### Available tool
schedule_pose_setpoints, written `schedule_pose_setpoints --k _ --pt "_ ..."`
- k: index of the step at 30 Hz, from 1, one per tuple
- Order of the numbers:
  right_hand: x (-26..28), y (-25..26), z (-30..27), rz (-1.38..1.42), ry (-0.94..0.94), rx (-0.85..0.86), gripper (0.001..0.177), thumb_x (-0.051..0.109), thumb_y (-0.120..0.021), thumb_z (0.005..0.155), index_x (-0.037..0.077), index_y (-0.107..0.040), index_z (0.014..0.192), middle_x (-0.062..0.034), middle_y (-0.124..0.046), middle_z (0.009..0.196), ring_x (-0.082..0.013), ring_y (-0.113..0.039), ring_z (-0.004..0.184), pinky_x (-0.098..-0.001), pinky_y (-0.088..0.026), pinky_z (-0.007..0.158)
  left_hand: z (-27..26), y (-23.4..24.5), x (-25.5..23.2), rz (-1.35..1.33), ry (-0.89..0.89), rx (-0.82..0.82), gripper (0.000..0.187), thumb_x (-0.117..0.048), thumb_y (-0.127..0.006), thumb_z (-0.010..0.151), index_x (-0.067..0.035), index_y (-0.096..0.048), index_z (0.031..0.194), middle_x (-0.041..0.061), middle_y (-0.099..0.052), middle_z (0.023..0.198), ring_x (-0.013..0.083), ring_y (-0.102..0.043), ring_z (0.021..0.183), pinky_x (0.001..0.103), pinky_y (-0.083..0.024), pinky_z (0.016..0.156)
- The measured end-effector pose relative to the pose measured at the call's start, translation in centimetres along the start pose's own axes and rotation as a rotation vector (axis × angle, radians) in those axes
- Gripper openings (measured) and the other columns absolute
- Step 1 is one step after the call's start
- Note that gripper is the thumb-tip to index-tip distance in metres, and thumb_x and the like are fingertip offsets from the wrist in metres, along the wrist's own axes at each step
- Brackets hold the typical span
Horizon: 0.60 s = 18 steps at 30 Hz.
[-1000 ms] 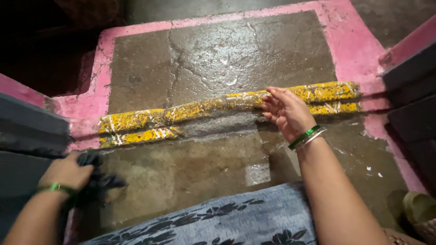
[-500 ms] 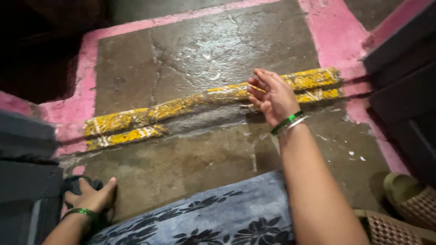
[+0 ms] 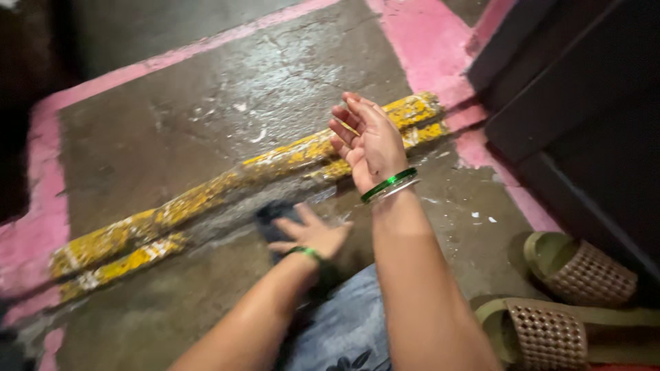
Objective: The person cleans a door threshold by wiping it with a black cloth, rinsing the cloth in a red bucket of water, and then continuing to wipe the threshold area and edges.
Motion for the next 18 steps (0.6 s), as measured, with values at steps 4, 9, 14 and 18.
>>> schedule_pose_setpoints --k 4,9,14,18 --pt "2.6 1.8 -0.3 0.138 0.035 -0.025 0.021 0.024 -0.064 0.095 0.016 -0.066 0.114 -0.0015 -0.071 0.101 -0.0163 -0.069 0.09 -0.0339 -0.056 0.078 -2.4 -2.2 -11.5 -0.038 -0.146 0.139 0.118 -0.079 -0.057 0.08 -0.017 0.005 0.16 0.03 0.016 0.163 0.0628 0.018 0.145 0.073 0.006 0.116" --pt "6.0 4.7 -1.7 0.374 0.114 -0.105 0.018 0.021 -0.064 0.095 0.014 -0.067 0.111 -0.0012 -0.071 0.1 -0.0171 -0.07 0.091 -0.0343 -0.057 0.08 -3.8 -3.1 -18.9 0.002 -0.453 0.172 0.095 -0.063 -0.06 0.078 -0.02 -0.014 0.149 0.022 -0.002 0.159 0.0538 0.003 0.144 0.064 -0.004 0.117" --pt "9.0 6.1 -3.0 0.52 0.26 0.014 0.014 0.018 -0.063 0.095 0.01 -0.066 0.107 -0.0048 -0.07 0.1 -0.018 -0.07 0.091 -0.0354 -0.058 0.082 -6.1 -5.7 -25.5 0.234 -0.977 0.106 0.073 -0.048 -0.063 0.077 -0.023 -0.033 0.139 0.014 -0.02 0.155 0.0447 -0.012 0.142 0.055 -0.014 0.118" --pt "8.7 7.6 -2.9 0.566 0.3 -0.092 0.012 0.019 -0.066 0.097 0.01 -0.066 0.106 -0.0035 -0.07 0.097 -0.0165 -0.07 0.088 -0.0337 -0.057 0.078 -9.9 -8.9 -30.4 0.436 -1.415 0.001 0.057 -0.036 -0.066 0.076 -0.025 -0.049 0.13 0.007 -0.034 0.151 0.0374 -0.023 0.141 0.048 -0.022 0.119"
Point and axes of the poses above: each hand's wrist, its own z-axis towards the middle knuckle, its own y-axis out of the back of the hand, x = y × z, the point moved 7 cm from there along z, towards the middle knuckle
